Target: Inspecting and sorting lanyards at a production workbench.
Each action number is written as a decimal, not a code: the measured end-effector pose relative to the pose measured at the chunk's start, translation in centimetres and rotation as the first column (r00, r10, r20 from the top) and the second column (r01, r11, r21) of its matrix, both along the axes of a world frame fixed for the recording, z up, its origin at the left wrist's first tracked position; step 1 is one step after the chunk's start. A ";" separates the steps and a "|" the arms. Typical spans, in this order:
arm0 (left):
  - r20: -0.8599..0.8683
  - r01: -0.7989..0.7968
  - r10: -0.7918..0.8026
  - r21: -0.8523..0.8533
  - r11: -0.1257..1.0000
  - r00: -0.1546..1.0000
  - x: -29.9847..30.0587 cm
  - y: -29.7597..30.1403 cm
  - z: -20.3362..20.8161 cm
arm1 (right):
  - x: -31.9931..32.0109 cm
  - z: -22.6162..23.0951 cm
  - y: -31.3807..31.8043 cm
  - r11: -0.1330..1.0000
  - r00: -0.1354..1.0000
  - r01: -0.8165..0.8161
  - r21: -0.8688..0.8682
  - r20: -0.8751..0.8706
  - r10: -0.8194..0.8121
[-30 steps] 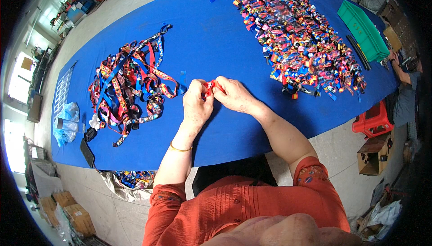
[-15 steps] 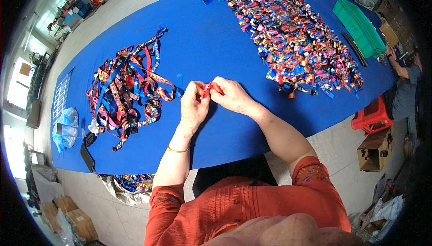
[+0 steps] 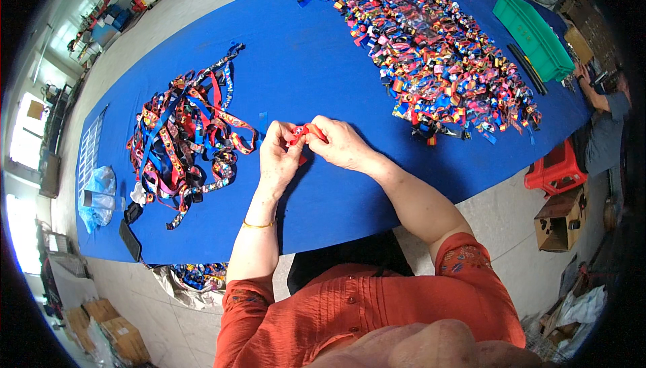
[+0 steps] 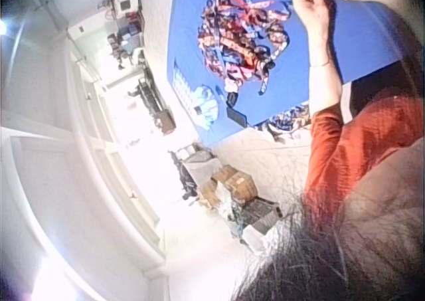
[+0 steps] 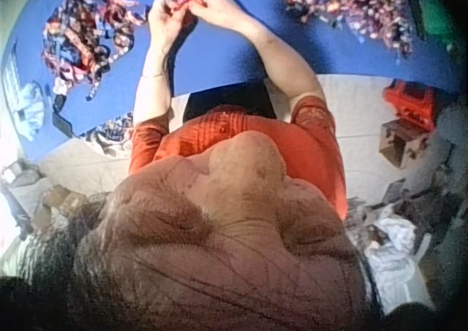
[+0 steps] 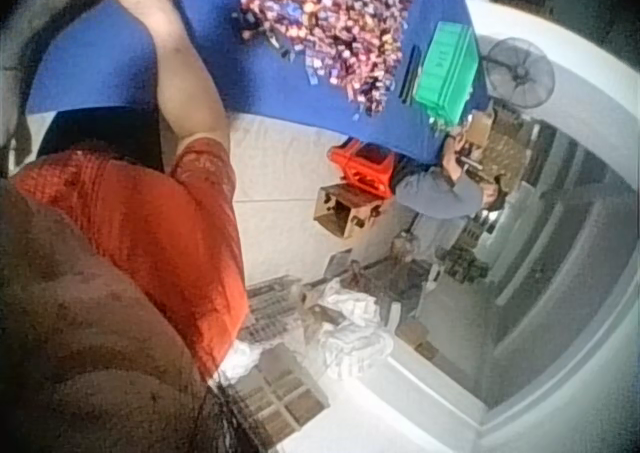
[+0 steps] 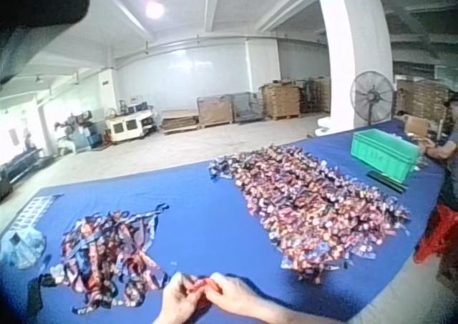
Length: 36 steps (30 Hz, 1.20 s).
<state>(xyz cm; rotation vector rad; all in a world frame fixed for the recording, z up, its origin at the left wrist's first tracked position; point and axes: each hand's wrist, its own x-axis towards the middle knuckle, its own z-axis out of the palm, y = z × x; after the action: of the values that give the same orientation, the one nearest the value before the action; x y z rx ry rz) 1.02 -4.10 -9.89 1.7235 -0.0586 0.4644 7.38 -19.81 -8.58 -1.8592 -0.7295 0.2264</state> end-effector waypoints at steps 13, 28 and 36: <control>0.219 -0.234 0.143 0.477 0.847 0.965 -0.5 -0.9 0.9 | 0.1 0.1 0.1 0.998 0.997 -0.049 -0.044 -0.057 0.046; 0.286 -0.214 0.076 0.489 0.846 0.955 -0.6 -0.3 1.4 | 0.2 0.9 -0.4 0.970 0.930 -0.156 0.186 -0.304 0.208; 0.235 -0.214 0.118 0.438 0.873 0.965 -0.6 -0.7 1.2 | 0.2 0.5 -0.3 0.976 0.929 -0.165 0.143 -0.309 0.203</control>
<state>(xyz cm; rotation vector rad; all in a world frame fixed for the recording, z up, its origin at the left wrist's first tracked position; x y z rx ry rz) 0.46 -4.77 -8.71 2.1536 -0.1792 0.8043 7.56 -20.10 -8.09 -1.5935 -0.6733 0.5840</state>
